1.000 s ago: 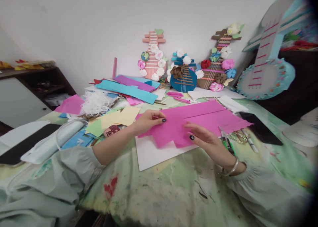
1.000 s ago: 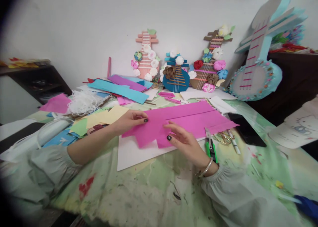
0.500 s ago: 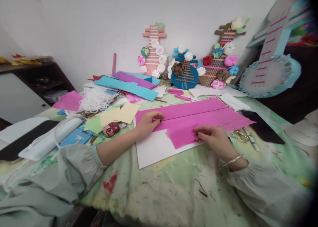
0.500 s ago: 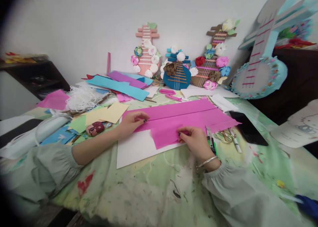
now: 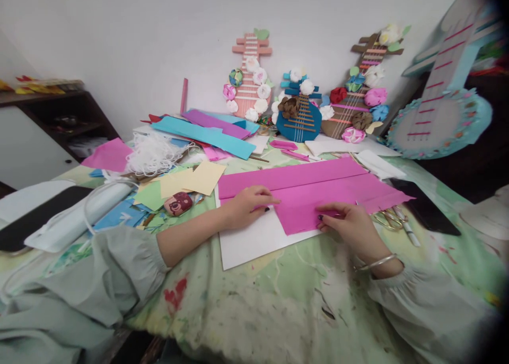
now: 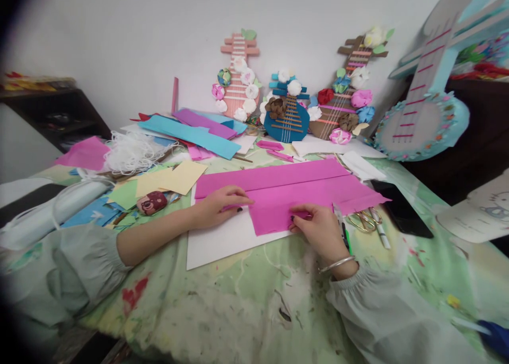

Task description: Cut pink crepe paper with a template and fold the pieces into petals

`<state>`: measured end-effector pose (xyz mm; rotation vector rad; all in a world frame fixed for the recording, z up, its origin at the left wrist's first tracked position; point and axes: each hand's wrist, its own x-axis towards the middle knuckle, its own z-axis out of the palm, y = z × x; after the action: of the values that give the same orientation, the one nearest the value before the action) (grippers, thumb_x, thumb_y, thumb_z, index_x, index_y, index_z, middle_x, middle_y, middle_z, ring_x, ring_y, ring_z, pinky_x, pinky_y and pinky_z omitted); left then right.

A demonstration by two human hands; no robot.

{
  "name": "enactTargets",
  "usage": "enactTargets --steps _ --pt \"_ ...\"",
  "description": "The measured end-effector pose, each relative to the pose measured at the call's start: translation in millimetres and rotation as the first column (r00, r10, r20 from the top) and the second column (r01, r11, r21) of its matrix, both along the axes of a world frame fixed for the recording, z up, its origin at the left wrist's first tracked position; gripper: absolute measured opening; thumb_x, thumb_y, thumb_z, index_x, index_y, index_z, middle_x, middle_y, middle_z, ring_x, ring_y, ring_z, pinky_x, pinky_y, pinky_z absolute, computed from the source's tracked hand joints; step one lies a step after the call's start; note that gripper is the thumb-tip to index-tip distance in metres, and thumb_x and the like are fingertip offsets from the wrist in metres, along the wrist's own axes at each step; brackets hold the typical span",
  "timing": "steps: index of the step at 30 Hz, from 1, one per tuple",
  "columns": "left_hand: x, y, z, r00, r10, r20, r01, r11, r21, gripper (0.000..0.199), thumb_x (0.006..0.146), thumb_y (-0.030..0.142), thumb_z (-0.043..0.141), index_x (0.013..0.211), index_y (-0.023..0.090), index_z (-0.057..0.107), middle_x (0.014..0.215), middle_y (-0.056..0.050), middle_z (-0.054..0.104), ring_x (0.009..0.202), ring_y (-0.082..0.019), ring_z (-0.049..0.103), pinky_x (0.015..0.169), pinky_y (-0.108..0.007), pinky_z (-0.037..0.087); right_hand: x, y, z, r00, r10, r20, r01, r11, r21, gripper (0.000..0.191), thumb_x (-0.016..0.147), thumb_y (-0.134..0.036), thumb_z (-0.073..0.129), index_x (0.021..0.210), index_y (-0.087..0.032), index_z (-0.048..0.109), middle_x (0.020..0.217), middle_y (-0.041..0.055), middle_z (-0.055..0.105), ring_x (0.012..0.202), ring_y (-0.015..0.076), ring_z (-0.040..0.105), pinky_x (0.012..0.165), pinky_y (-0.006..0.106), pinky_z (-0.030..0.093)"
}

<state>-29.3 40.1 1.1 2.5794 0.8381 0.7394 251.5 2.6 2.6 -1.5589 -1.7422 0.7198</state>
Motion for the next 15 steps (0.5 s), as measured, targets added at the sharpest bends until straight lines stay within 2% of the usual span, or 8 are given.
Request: enactTargets --steps 4,6,10,15 --pt "-0.7 -1.6 -1.2 0.98 -0.029 -0.199 0.066 0.981 0.184 0.035 0.094 0.018 0.042 0.121 0.03 0.062 0.114 -0.01 0.057 0.105 -0.023 0.05 0.092 -0.04 0.038 -1.0 0.3 0.0 0.992 -0.05 -0.119 0.039 0.995 -0.094 0.023 0.073 -0.019 0.06 0.093 -0.016 0.069 0.068 0.0046 0.073 0.061 0.0202 0.071 0.06 0.03 0.058" --pt "-1.2 -2.0 -0.1 0.965 -0.031 -0.261 0.093 0.968 0.231 0.035 0.096 0.021 0.039 0.123 0.03 0.06 0.115 -0.011 0.057 0.104 -0.024 0.049 0.091 -0.042 0.038 -1.6 0.7 -0.3 0.987 -0.079 -0.14 0.061 0.99 -0.129 0.025 0.071 -0.018 0.06 0.094 -0.015 0.069 0.068 0.0045 0.073 0.062 0.0199 0.071 0.061 0.029 0.058" --pt "-2.2 -2.6 2.7 0.958 -0.04 -0.285 0.118 0.958 0.261 0.034 0.096 0.021 0.04 0.121 0.028 0.062 0.114 -0.012 0.056 0.105 -0.024 0.05 0.091 -0.041 0.038 -2.7 0.9 -0.1 0.982 -0.101 -0.158 0.076 0.985 -0.157 0.026 0.068 -0.016 0.061 0.093 -0.016 0.069 0.067 0.0042 0.072 0.061 0.0201 0.07 0.062 0.029 0.057" --pt "-1.7 -4.7 3.5 0.966 -0.023 -0.256 0.087 0.966 0.242 0.035 0.095 0.018 0.04 0.123 0.022 0.059 0.11 -0.012 0.058 0.102 -0.023 0.051 0.09 -0.038 0.04 -6.0 -0.2 3.1 0.971 -0.111 -0.213 0.073 0.981 -0.178 0.025 0.068 -0.013 0.06 0.091 -0.015 0.068 0.063 0.0032 0.07 0.056 0.0178 0.068 0.057 0.027 0.056"
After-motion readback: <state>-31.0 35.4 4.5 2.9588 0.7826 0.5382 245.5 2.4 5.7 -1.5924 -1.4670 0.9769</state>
